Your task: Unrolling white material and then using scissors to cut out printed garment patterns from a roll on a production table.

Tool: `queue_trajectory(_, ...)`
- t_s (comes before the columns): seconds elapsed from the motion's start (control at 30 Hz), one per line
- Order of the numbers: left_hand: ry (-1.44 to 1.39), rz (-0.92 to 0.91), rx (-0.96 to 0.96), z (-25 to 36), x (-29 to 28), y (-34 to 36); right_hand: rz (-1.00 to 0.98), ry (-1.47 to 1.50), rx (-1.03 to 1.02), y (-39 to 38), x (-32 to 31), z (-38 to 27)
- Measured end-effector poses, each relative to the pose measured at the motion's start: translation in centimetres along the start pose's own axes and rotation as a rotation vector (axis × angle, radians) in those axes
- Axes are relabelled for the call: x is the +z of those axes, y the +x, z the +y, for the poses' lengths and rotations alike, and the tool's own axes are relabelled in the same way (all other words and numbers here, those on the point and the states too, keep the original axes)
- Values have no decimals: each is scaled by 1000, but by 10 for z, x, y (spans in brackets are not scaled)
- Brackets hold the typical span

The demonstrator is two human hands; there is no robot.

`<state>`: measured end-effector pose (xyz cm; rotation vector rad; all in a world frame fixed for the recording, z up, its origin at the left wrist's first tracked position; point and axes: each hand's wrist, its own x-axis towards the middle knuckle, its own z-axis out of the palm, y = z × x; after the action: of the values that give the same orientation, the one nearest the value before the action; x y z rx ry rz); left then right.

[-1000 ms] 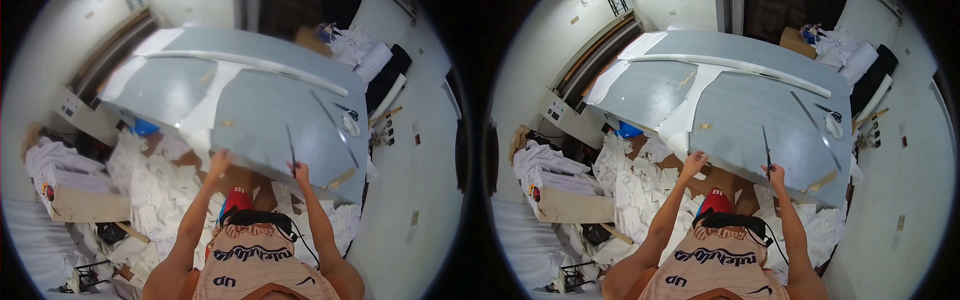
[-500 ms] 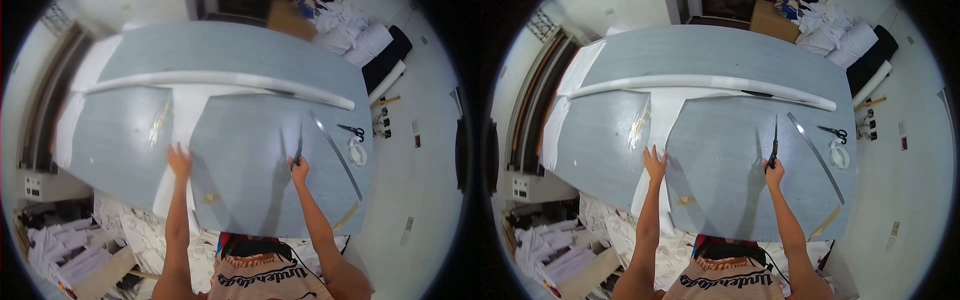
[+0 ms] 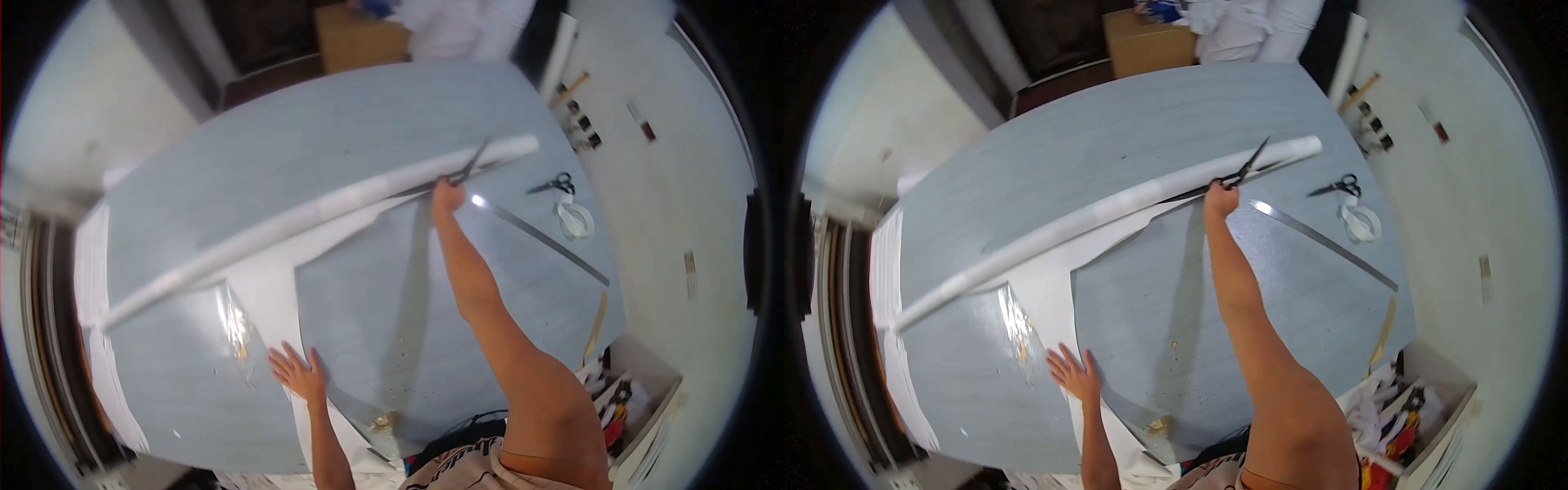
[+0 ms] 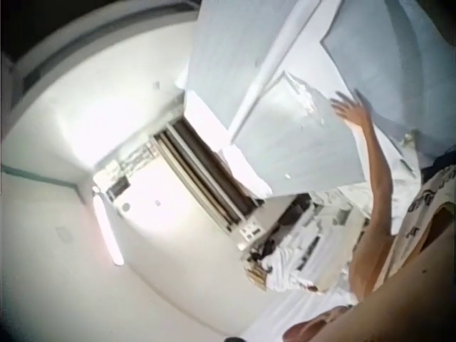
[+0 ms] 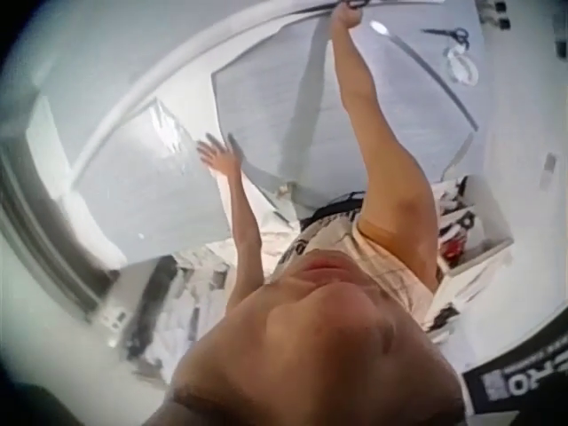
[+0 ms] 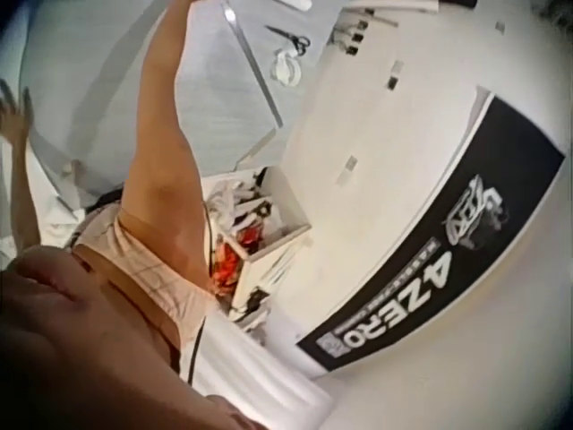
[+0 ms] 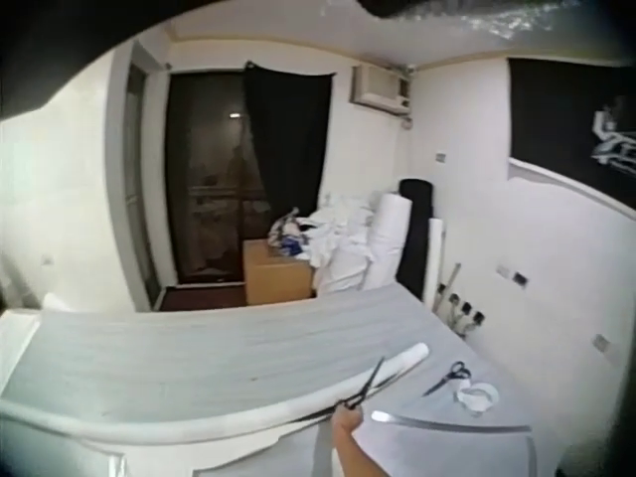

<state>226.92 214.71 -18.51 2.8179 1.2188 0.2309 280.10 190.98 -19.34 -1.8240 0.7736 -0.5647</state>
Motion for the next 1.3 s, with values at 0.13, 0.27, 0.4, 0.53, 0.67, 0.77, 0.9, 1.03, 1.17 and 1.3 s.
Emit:
queue_trajectory(0.13, 24, -17, -29, 5, -10, -22, 97, -6, -23, 20, -26, -7)
queue_trajectory(0.27, 49, -5, -23, -17, -18, -61, 58, -16, -191, -3, -65, -15)
queue_trajectory(0.4, 7, -58, -14, -20, -28, -105, -136, 57, -88, 5, -120, -19)
queue_trajectory(0.53, 2, -69, -27, -39, -38, -160, -144, 13, -208, -18, -175, -21)
queue_trajectory(0.67, -6, -143, -60, -62, -52, -213, -138, 23, -370, -34, -237, -10)
queue_trajectory(0.77, -10, -216, -93, -73, -67, -244, -134, 17, -370, -36, -283, 3)
queue_trajectory(0.9, 18, -260, -89, -107, -84, -293, -158, 104, -220, -57, -327, 17)
queue_trajectory(1.03, -48, -261, -130, -128, -90, -334, -107, 15, -305, -74, -350, 46)
queue_trajectory(1.17, -49, -285, -142, -133, -92, -369, -92, 67, -218, -69, -375, 81)
queue_trajectory(1.3, 11, -268, -170, -146, -100, -398, -87, 83, -70, -89, -393, 90)
